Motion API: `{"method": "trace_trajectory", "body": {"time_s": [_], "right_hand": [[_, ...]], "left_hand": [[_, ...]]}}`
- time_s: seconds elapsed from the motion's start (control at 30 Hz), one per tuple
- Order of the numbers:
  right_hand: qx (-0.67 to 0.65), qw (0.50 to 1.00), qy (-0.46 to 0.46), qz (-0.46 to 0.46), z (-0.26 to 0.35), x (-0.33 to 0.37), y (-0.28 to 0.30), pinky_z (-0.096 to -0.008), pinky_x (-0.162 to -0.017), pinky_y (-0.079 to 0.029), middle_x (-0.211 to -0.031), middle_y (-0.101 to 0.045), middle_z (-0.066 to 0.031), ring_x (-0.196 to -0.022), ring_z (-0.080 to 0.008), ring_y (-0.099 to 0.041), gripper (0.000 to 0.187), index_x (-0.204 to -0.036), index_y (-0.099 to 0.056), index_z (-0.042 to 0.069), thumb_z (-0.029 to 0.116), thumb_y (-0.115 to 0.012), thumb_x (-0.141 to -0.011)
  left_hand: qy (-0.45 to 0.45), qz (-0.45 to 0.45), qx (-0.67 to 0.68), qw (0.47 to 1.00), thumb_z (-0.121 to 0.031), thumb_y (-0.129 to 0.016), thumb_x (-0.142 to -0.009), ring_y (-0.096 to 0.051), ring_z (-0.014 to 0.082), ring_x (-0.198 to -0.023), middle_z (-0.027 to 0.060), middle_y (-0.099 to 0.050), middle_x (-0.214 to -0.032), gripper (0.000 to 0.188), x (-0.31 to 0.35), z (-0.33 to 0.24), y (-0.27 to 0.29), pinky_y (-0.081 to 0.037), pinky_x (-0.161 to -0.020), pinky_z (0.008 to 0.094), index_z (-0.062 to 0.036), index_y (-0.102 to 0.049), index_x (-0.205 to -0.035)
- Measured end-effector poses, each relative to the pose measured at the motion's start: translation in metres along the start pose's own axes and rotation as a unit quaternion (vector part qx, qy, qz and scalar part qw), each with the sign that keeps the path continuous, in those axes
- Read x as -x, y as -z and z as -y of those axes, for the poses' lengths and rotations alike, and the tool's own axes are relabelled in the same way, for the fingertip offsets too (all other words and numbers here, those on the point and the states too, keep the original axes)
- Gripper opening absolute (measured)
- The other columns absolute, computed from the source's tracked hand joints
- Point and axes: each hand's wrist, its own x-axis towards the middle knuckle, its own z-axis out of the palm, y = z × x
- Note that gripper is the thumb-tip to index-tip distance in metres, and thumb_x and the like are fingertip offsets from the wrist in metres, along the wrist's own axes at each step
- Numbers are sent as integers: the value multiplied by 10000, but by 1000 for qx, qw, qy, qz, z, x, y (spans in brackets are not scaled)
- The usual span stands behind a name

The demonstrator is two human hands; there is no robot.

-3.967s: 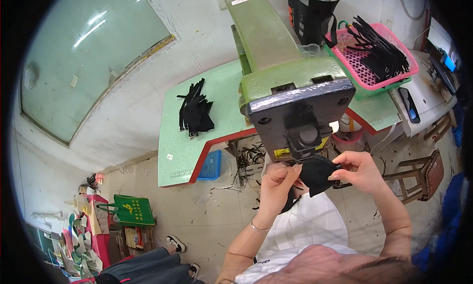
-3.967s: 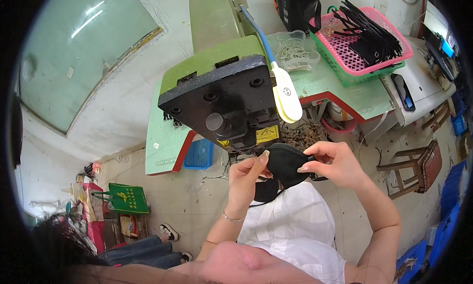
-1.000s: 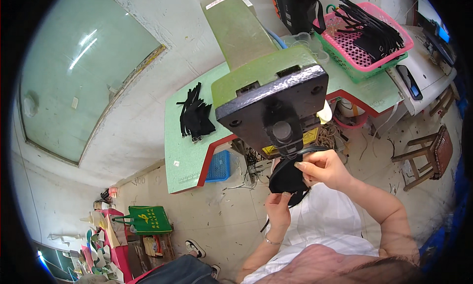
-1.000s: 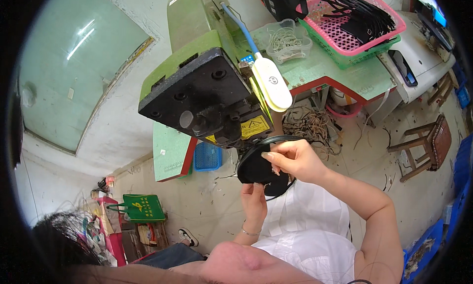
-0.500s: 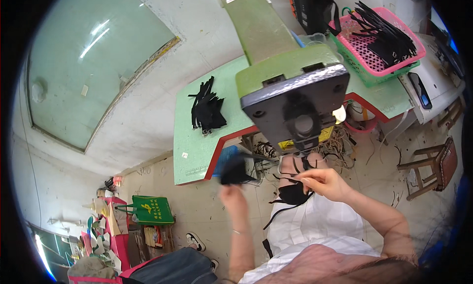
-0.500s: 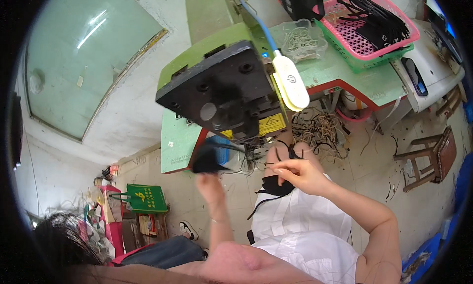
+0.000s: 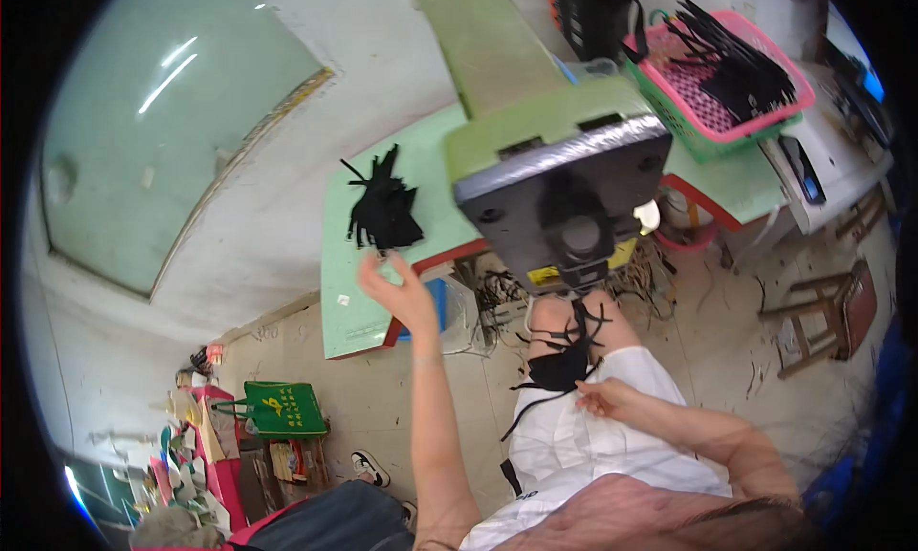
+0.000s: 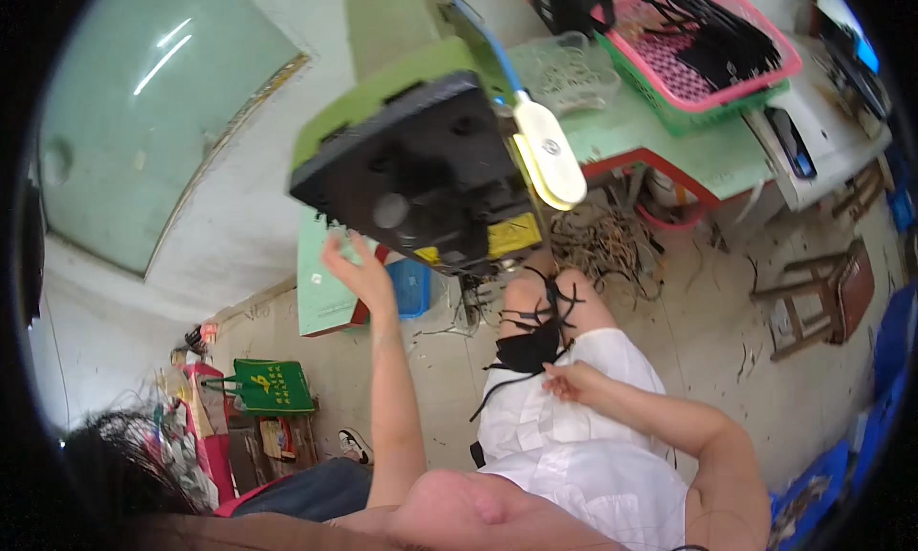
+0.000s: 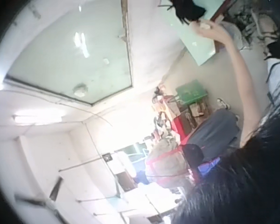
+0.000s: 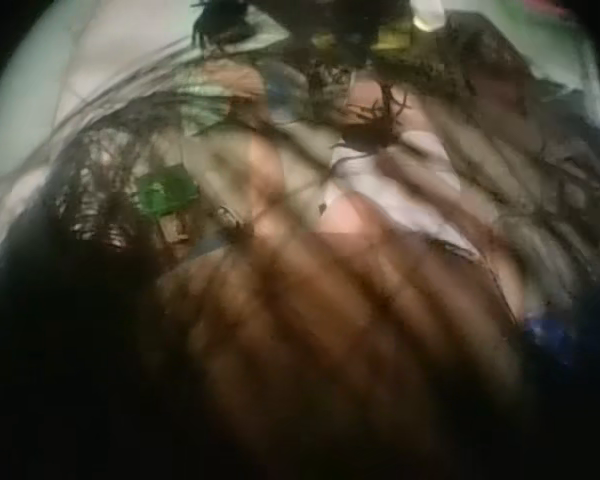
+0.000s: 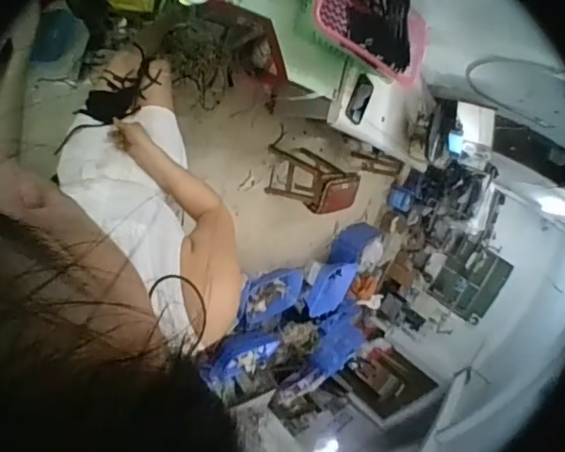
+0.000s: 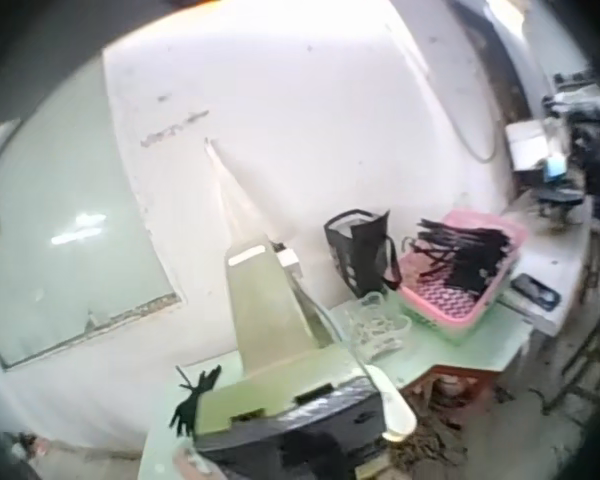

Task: The person sits on the floor and uses a green industrial sewing machine to stitch black fabric pieces. They repeatedly pick up a black fabric piece, place it under the machine's presser foot, and operate the machine to sew it. After each stitch, the person removes the finished piece and places it on a pile on the table to the left.

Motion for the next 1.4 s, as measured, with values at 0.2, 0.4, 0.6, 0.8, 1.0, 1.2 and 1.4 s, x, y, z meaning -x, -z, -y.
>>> {"method": "trace_trajectory", "body": {"time_s": [0.2, 0.4, 0.6, 0.8, 1.0, 1.2, 1.4], "right_hand": [[-8, 999, 42, -21, 2, -11, -8, -244, -400, -328, -664, -557, -50, -454, -111, -455, 312, -739, -497, 74, 334, -603, -874], [121, 960, 227, -113, 18, 22, -32, -246, -388, -365, -588, -544, -30, -454, -107, -504, 312, -736, -529, 58, 329, -628, -856], [253, 892, 370, 59, 50, 98, -48, -233, -430, -437, -642, -582, -27, -536, -98, -583, 193, -916, -514, 58, 233, -590, -889], [113, 941, 241, 208, 102, 130, -46, -319, -546, -525, -991, -610, -162, -758, -260, -654, 730, -1174, -476, -20, 613, -226, -908], [221, 917, 324, 80, 122, 174, -56, -307, -563, -539, -904, -640, -94, -790, -150, -623, 254, -1028, -579, -30, 174, -573, -878], [224, 888, 400, -33, 141, 215, -73, -205, -421, -440, -732, -590, -25, -616, -51, -559, 195, -951, -554, -12, 64, -660, -806], [288, 813, 498, -88, 140, 212, -69, -157, -488, -322, -683, -516, 52, -579, 15, -428, 241, -942, -548, 22, 67, -710, -769]], "left_hand": [[-35, 509, 17, 860, -315, -605, -841, -590, 364, -892, 219, -614, -969, 435, 216, -16, 26, -459, -794, 390, 39, -563, -1091], [13, 496, 33, 867, -320, -584, -861, -573, 362, -947, 203, -604, -1049, 439, 216, -47, 40, -434, -828, 405, 48, -562, -1100], [232, 591, 244, 733, -182, -589, -882, -595, 212, -932, 121, -614, -1054, 344, 167, -70, 35, -448, -836, 306, 27, -514, -1145], [325, 466, 409, 714, -26, -658, -812, -577, 125, -909, 67, -611, -992, 283, 123, -136, 53, -447, -828, 248, 8, -527, -1060], [330, 399, 447, 729, -48, -658, -825, -578, 105, -854, 55, -612, -957, 246, 121, -170, 50, -456, -761, 220, 19, -550, -1036], [377, 395, 429, 720, -144, -622, -871, -570, 66, -677, 18, -632, -756, 161, 104, -178, 48, -439, -645, 184, 12, -652, -845], [352, 399, 456, 713, -112, -601, -884, -553, 65, -692, 20, -604, -764, 174, 100, -172, 50, -432, -639, 190, 53, -657, -881]]}}
